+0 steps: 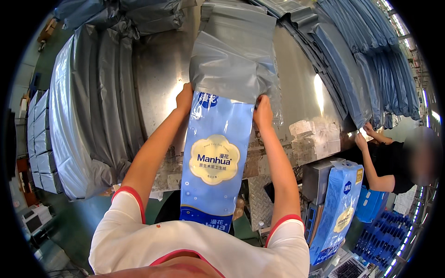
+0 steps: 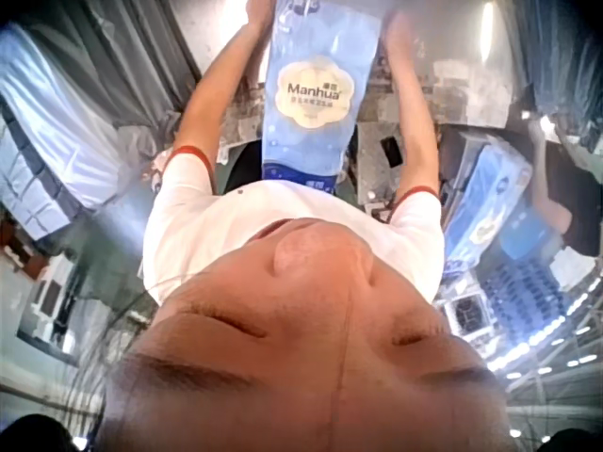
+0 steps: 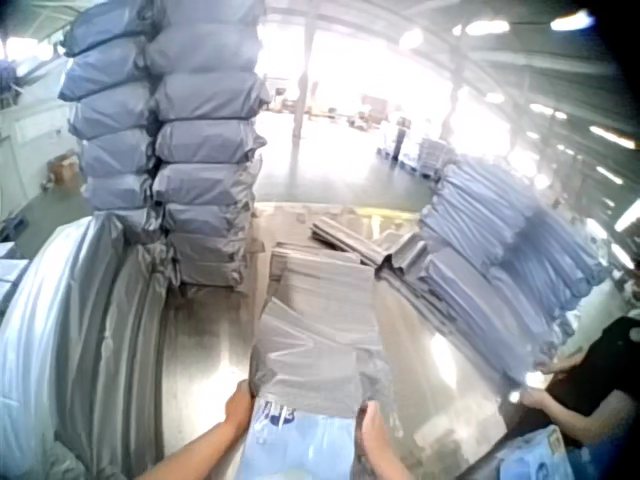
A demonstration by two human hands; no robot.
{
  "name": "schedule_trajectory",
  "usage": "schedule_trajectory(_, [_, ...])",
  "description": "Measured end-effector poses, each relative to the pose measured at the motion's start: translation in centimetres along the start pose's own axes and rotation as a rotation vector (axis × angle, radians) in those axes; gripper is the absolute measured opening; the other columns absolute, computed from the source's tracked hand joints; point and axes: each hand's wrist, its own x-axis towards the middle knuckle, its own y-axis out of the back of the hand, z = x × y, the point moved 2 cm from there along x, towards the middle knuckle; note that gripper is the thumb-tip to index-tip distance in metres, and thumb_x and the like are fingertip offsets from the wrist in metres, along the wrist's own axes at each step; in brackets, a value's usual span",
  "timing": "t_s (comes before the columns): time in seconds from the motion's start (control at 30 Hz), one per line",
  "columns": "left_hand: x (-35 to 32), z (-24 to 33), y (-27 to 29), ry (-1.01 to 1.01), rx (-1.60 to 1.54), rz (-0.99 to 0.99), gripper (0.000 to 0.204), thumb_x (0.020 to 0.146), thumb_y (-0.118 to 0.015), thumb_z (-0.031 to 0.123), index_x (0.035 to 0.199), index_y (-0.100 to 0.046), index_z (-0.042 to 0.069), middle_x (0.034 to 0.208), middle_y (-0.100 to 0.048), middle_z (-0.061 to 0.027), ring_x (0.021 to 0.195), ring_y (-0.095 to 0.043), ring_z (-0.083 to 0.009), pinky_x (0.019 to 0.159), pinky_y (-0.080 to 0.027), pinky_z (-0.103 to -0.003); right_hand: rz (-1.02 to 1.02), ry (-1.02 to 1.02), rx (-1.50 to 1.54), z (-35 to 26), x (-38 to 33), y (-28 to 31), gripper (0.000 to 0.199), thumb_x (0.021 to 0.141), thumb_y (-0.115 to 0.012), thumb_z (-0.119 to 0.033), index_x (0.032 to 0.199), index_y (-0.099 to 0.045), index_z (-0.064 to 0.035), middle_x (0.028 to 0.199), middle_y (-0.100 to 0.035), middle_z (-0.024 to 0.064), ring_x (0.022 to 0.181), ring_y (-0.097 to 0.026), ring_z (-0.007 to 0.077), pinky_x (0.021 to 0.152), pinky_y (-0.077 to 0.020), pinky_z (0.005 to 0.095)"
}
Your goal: The person picks up blue packages of wipes, slides them into grey plastic mailer bags, and stacks the filled bags on the metal worktable.
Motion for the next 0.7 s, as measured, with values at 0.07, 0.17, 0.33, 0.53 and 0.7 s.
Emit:
schedule_trajectory(0.07, [1.2,0.1,-0.2,-0.051,0.254,-0.106,0.022,0.073,-0.043,0.019,0.084,-0.053,0.003,0.082,-0.057,-0.015,0.069,-0.057,-0.0272,0.059,-0.045,-0.039,-0.106,-0.034,-0.3,1.6,1.0,-1.3,0.024,0.077,-0.039,-0.019,0.084,-0.052,-0.0005,0.086,-0.054,0.0214,0.082,-0.054,0.0307,0.067,-0.0437,0.0388])
schedule_trajectory(0.17, [-0.3,0.9,0.9,-0.096,0.312,-0.317,0.022,0.072,-0.043,0.02,0.076,-0.059,0.005,0.079,-0.059,-0.015,0.07,-0.058,-0.0278,0.059,-0.045,-0.038,-0.46,-0.132,-0.459,1.5,0.5,-1.4,0.021,0.074,-0.044,-0.017,0.074,-0.059,-0.0026,0.081,-0.057,0.0193,0.077,-0.056,0.0321,0.062,-0.0446,0.0403])
schedule_trajectory(0.33, [-10.9,0.5,5.1,-0.017,0.262,-0.376,0.02,0.071,-0.043,0.018,0.067,-0.059,0.006,0.069,-0.059,-0.0143,0.066,-0.059,-0.0281,0.054,-0.045,-0.039,-0.591,-0.124,-0.451,0.2,-10.5,0.2,0.016,0.068,-0.052,-0.017,0.071,-0.06,-0.0028,0.076,-0.058,0.0177,0.073,-0.058,0.0307,0.06,-0.0463,0.0384])
schedule_trajectory(0.53, [-32.8,-2.6,10.8,-0.178,0.189,-0.907,0.024,0.072,-0.044,0.023,0.075,-0.06,0.005,0.075,-0.059,-0.0167,0.07,-0.057,-0.0311,0.063,-0.043,-0.045,-0.883,0.147,-0.286,0.9,-34.6,1.3,0.019,0.065,-0.052,-0.023,0.067,-0.059,-0.0057,0.067,-0.058,0.015,0.061,-0.057,0.0308,0.054,-0.0453,0.0396])
schedule_trajectory(0.7, [-34.0,-4.8,4.7,-0.694,0.166,-1.175,0.023,0.068,-0.047,0.02,0.079,-0.061,0.005,0.079,-0.059,-0.0145,0.075,-0.057,-0.0317,0.067,-0.045,-0.039,-0.911,0.086,0.051,-3.0,-32.5,2.4,0.032,0.068,-0.052,-0.033,0.092,-0.058,-0.0125,0.092,-0.057,0.0153,0.088,-0.053,0.0313,0.074,-0.0432,0.036])
